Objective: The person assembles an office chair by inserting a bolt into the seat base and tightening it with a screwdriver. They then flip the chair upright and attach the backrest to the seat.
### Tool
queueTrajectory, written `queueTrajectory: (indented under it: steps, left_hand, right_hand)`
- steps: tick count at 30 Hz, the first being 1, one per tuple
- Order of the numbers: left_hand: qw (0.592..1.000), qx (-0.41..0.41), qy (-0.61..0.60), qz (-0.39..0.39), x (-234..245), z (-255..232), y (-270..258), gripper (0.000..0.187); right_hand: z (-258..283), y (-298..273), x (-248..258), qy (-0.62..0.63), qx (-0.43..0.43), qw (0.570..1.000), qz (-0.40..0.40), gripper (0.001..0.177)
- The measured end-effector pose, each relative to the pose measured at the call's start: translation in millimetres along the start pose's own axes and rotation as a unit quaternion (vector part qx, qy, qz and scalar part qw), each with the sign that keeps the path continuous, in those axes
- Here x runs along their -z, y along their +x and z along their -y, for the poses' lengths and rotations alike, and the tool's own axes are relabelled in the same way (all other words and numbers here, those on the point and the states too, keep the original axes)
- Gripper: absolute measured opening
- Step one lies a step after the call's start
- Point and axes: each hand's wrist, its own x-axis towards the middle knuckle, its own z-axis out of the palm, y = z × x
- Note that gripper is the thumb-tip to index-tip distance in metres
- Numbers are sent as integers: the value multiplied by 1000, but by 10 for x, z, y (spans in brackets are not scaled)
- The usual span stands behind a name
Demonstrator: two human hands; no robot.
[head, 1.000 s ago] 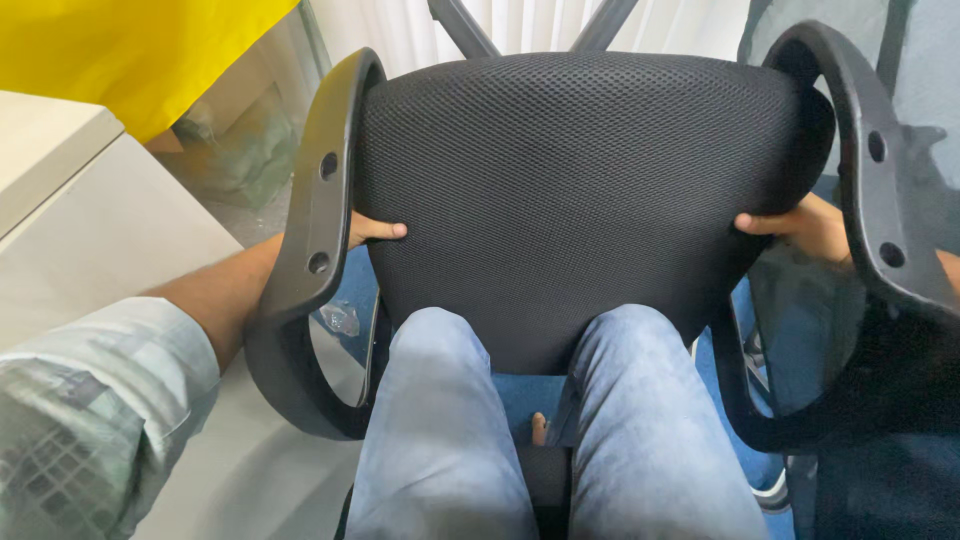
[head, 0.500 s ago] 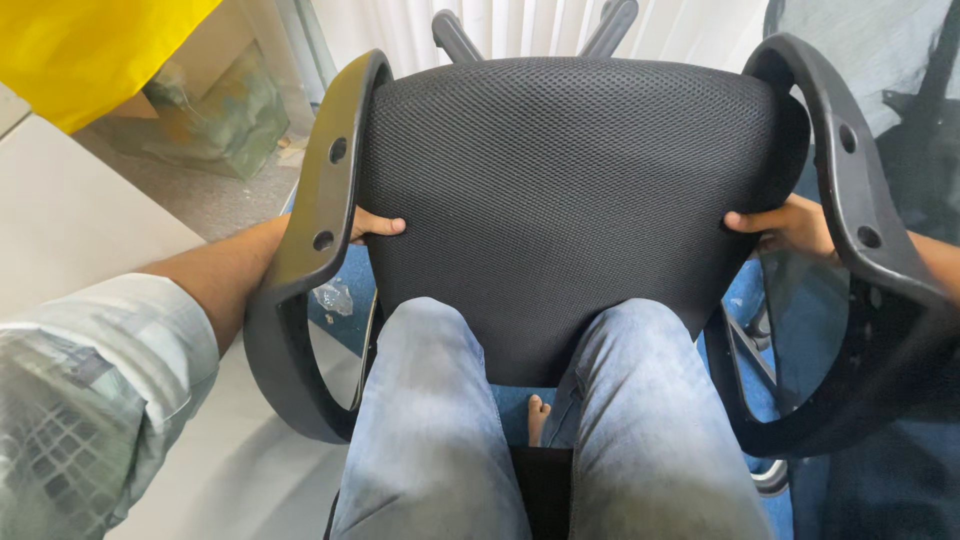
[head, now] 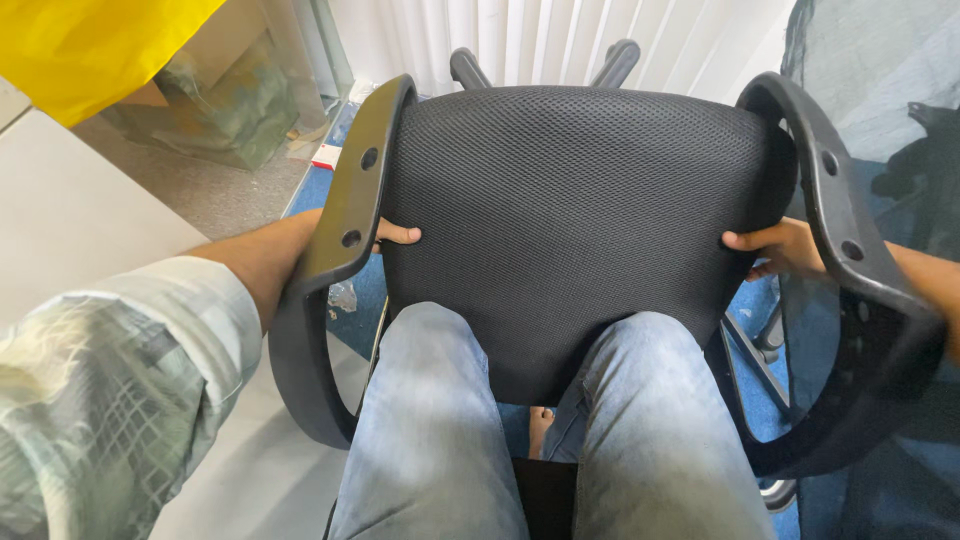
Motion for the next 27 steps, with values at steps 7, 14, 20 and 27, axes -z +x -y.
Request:
queueTrajectory:
  steps: [7,14,20,27]
  left_hand:
    - [999,-19,24,33,81,-13,156,105]
    - [999,46,1,0,105,-41,47,103]
    - [999,34,6,10,181,-59,73,101]
    - [996,88,7,11,167,-74,7,101]
  right_hand:
    - [-38,255,106,3,6,1000,-5,87]
    - [15,314,171,-24,2,1000,2,77]
    - [76,479,212,-13,9,1000,12,75]
    - [42,714,285,-28,1,1000,6,50]
